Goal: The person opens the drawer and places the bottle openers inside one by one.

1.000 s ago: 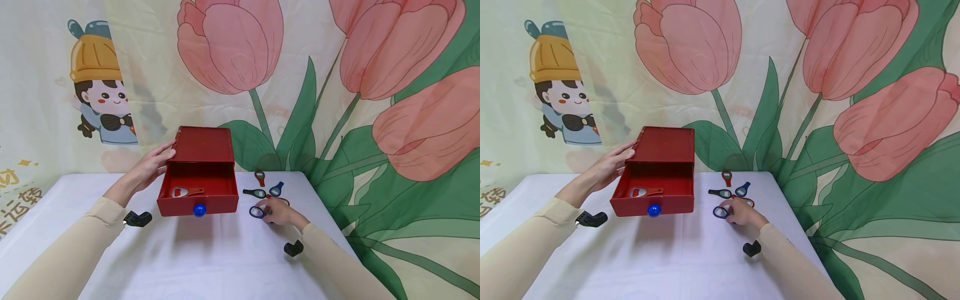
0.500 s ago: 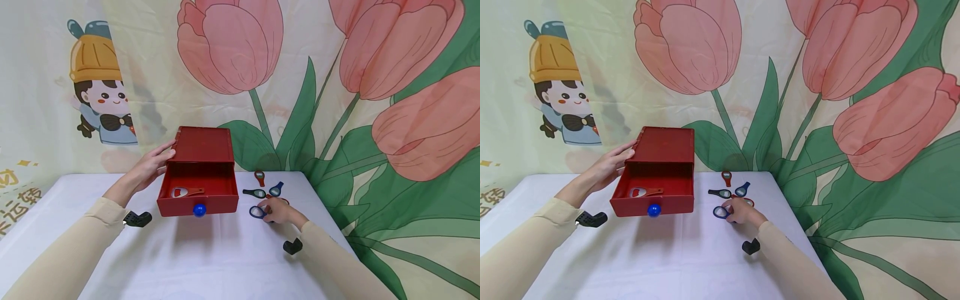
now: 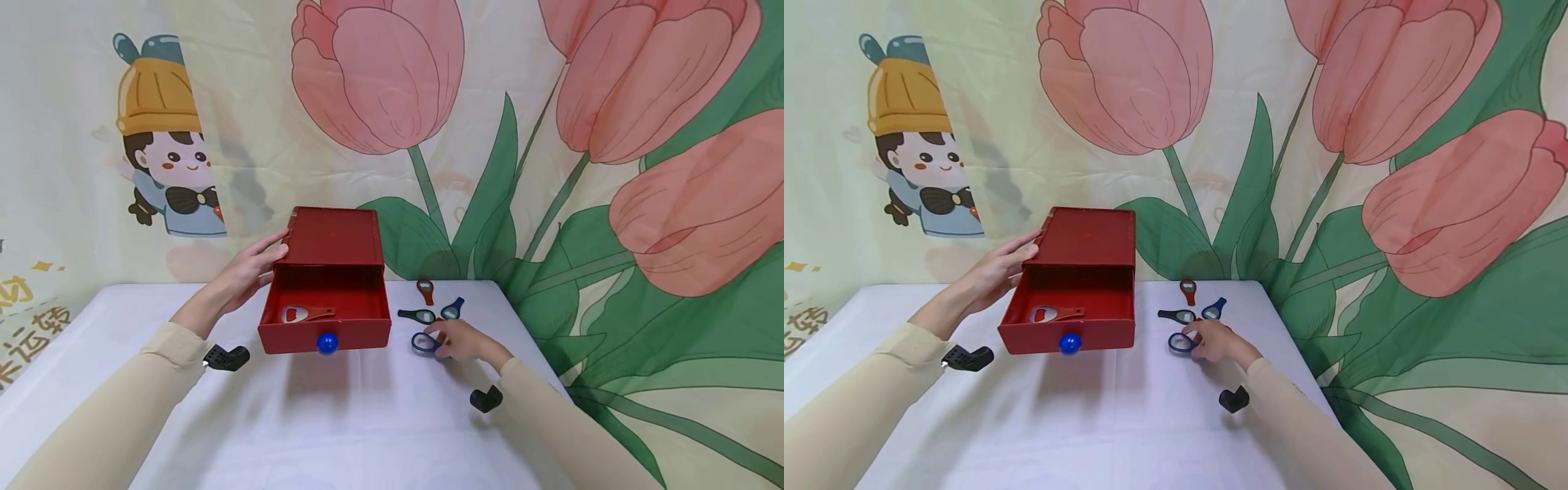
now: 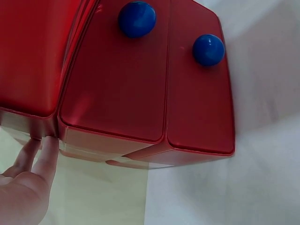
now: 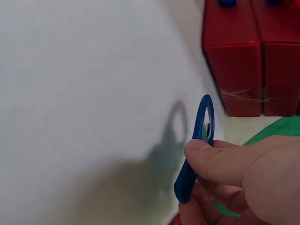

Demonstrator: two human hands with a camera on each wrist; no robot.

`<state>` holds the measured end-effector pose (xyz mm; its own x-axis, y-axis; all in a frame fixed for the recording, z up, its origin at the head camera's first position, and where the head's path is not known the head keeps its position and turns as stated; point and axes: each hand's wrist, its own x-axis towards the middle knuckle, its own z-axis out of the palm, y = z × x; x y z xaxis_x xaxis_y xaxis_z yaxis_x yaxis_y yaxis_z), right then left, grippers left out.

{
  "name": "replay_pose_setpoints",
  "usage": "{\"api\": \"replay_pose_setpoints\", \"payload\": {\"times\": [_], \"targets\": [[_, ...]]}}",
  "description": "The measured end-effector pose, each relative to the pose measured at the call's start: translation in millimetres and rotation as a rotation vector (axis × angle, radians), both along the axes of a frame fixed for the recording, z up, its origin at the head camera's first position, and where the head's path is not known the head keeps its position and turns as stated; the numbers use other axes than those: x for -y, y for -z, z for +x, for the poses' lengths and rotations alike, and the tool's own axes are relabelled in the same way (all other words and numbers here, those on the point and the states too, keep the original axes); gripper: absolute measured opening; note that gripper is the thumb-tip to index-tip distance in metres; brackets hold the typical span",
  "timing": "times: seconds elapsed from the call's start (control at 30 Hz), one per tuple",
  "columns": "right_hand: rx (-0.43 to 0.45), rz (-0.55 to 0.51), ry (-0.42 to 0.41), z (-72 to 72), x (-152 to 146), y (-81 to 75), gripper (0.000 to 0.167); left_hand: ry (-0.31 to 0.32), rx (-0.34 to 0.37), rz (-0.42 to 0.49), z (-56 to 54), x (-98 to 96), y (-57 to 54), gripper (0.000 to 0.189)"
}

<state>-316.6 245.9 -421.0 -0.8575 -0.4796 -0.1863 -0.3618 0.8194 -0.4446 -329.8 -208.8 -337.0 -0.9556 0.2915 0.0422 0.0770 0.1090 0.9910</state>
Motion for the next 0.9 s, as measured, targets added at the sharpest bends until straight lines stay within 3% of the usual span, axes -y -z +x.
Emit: {"api": "replay_pose_setpoints", "payload": {"times": [0.17, 0.5, 0.7, 0.9], "targets": [[-0.063, -0.023, -0.054, -1.0, -3, -23.0, 0.046, 0.001, -0.004, -0.001, -0.4, -0.9, -0.1, 0.081], [-0.261, -0.062, -0.172, 12.9, 5, -96.0, 0.051, 0.008, -0.003, -0.018, 0.7, 1.0, -3.4, 0.081], [-0.349, -0.092, -0.197, 24.6, 23, -135.9, 0.051, 0.004, -0.013, -0.056, 1.7, -1.7, -7.6, 0.080], [-0.394, -0.106, -0.242, 31.5, 49, -162.7, 0.051, 0.008, -0.026, -0.106, 0.0, 0.3, -10.4, 0.079]]}}
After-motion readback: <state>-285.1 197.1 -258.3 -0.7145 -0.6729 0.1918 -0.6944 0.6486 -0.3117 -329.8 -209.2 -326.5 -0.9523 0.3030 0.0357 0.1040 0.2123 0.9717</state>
